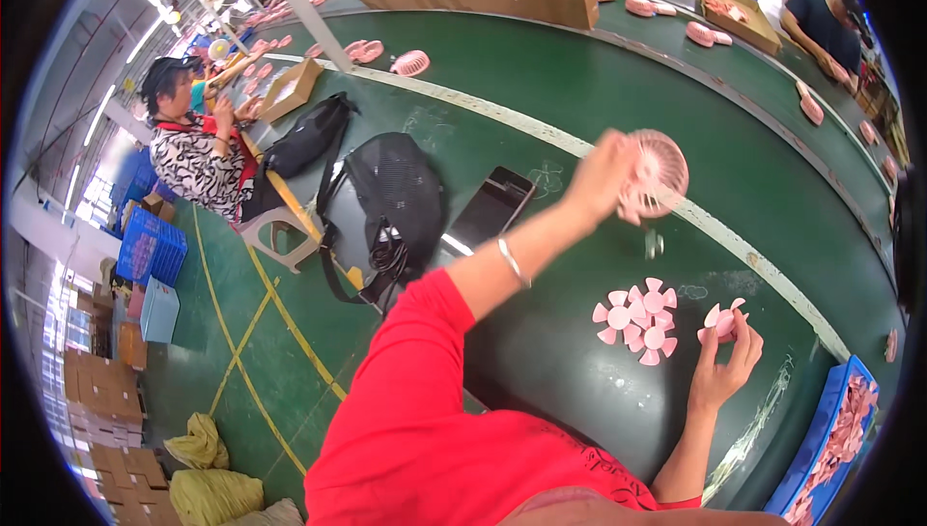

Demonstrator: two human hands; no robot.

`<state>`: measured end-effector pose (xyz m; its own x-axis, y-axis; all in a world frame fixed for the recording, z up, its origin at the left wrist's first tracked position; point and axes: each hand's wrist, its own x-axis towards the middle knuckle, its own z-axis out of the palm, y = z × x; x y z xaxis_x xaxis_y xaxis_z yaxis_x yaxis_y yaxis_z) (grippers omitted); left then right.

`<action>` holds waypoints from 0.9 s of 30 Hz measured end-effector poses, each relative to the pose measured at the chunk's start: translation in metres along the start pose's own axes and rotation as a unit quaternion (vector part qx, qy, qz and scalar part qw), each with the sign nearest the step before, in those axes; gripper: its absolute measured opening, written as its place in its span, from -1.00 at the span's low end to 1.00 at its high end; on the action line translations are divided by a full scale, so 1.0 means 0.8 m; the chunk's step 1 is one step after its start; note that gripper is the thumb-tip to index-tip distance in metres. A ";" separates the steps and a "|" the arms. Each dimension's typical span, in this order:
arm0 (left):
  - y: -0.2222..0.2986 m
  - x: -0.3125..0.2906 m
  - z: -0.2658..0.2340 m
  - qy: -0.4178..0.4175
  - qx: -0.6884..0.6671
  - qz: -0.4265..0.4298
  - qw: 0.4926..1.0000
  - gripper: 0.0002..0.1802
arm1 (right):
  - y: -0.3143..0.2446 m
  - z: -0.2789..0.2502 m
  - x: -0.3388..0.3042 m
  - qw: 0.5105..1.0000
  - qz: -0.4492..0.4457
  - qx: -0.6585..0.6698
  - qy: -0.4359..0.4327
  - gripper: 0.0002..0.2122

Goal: The person assembles small portable fans by taking fan blades and casings, attaching the blades into the casings by hand, and placing the assembled units onto the conveyor belt.

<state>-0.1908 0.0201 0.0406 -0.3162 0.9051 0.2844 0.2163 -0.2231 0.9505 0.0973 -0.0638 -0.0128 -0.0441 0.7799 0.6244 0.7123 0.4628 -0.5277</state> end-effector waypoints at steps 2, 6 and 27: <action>0.019 -0.068 0.029 -0.046 -0.164 -0.073 0.983 -0.74 | -0.031 -0.024 -0.006 0.991 -0.121 -0.023 0.053 -0.61; 0.040 -0.170 0.059 -0.146 -0.226 -0.091 0.959 -0.64 | -0.074 -0.060 -0.007 0.982 -0.184 -0.036 0.000 -0.59; 0.048 -0.266 0.062 -0.168 -0.202 -0.104 0.959 -0.59 | -0.106 -0.075 -0.054 0.982 -0.171 -0.011 0.079 -0.66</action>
<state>-0.0696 -0.1632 0.0103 0.0166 0.9958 0.0904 -0.2161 -0.0848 0.9727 0.0809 -0.1621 0.0396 -0.1761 0.5041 0.8455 0.6896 0.6761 -0.2595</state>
